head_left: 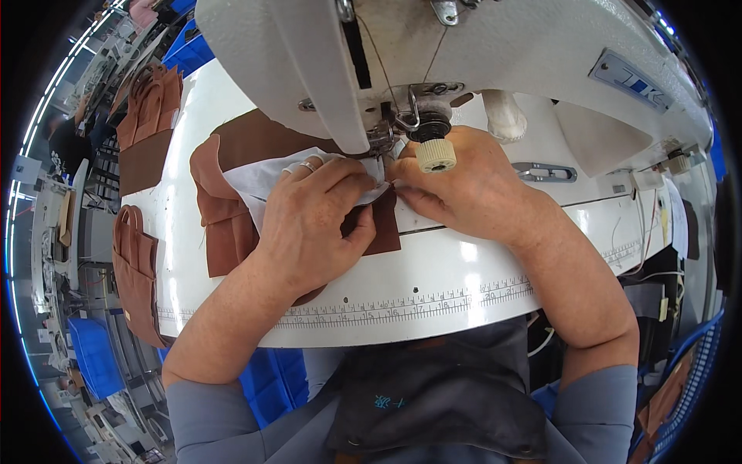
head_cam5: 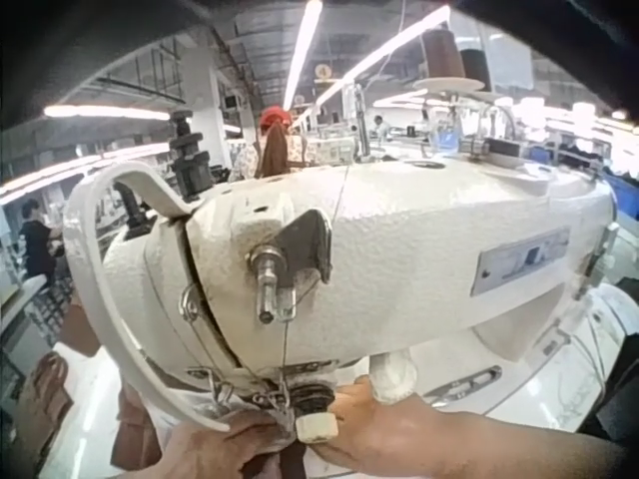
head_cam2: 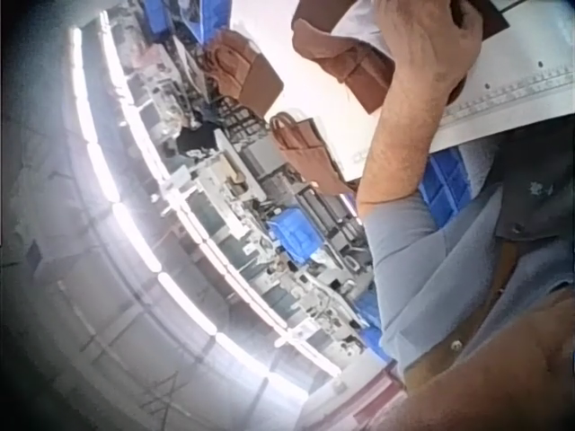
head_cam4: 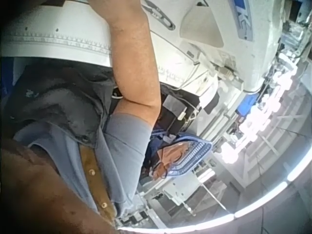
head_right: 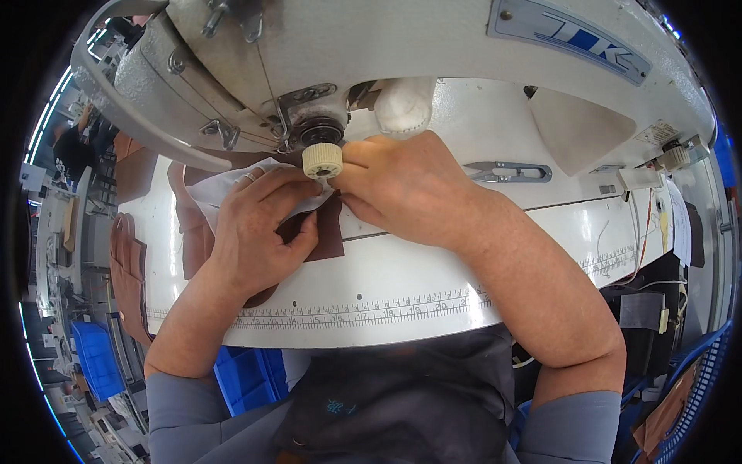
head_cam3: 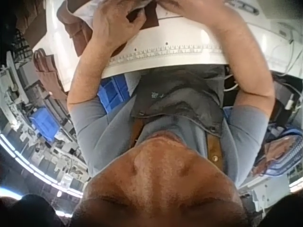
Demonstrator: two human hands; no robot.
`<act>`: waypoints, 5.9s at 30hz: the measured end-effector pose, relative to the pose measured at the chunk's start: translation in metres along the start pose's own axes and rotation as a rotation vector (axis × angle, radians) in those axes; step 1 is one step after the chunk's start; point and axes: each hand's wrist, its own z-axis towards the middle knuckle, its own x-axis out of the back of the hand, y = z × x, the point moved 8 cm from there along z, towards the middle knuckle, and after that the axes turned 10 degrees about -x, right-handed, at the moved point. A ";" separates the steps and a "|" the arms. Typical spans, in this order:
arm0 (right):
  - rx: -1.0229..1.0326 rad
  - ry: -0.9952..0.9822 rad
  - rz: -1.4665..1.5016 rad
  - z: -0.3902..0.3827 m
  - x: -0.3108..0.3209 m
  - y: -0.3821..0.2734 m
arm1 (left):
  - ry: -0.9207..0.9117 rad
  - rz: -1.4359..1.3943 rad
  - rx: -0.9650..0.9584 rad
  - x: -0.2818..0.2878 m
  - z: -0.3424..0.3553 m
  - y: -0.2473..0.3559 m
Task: Sewing and assembling pieces of a leather bag using an industrial sewing machine.
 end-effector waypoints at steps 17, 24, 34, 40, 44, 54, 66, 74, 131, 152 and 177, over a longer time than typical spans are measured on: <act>0.006 -0.112 -0.070 0.000 -0.013 -0.001 | -0.050 0.035 -0.016 0.001 0.001 -0.008; 0.044 -0.169 -0.116 -0.002 -0.012 -0.006 | -0.154 -0.002 -0.032 0.002 -0.001 -0.006; 0.050 -0.134 -0.139 -0.003 -0.009 -0.009 | -0.128 -0.044 -0.021 0.002 -0.007 -0.003; 0.039 -0.138 -0.169 -0.002 -0.007 -0.010 | -0.100 -0.081 -0.023 0.001 -0.007 -0.007; 0.013 -0.137 -0.157 -0.001 -0.007 -0.008 | -0.087 -0.075 -0.038 0.002 -0.007 -0.007; -0.026 -0.109 -0.158 0.002 -0.007 -0.004 | -0.112 -0.092 -0.041 -0.001 -0.003 -0.014; -0.105 -0.112 -0.159 0.002 -0.010 0.005 | -0.049 -0.128 -0.074 -0.003 0.001 -0.023; -0.109 -0.091 -0.156 0.004 -0.012 0.009 | -0.015 -0.146 -0.072 -0.002 0.003 -0.026; -0.509 0.154 0.558 -0.003 0.016 0.055 | -0.089 -0.025 0.049 -0.002 0.005 -0.028; -0.534 0.125 0.441 -0.002 0.004 0.056 | 0.170 0.200 -0.082 0.005 0.006 -0.033; -0.677 0.038 0.608 -0.007 0.003 0.060 | -0.015 0.174 -0.161 -0.002 0.006 -0.026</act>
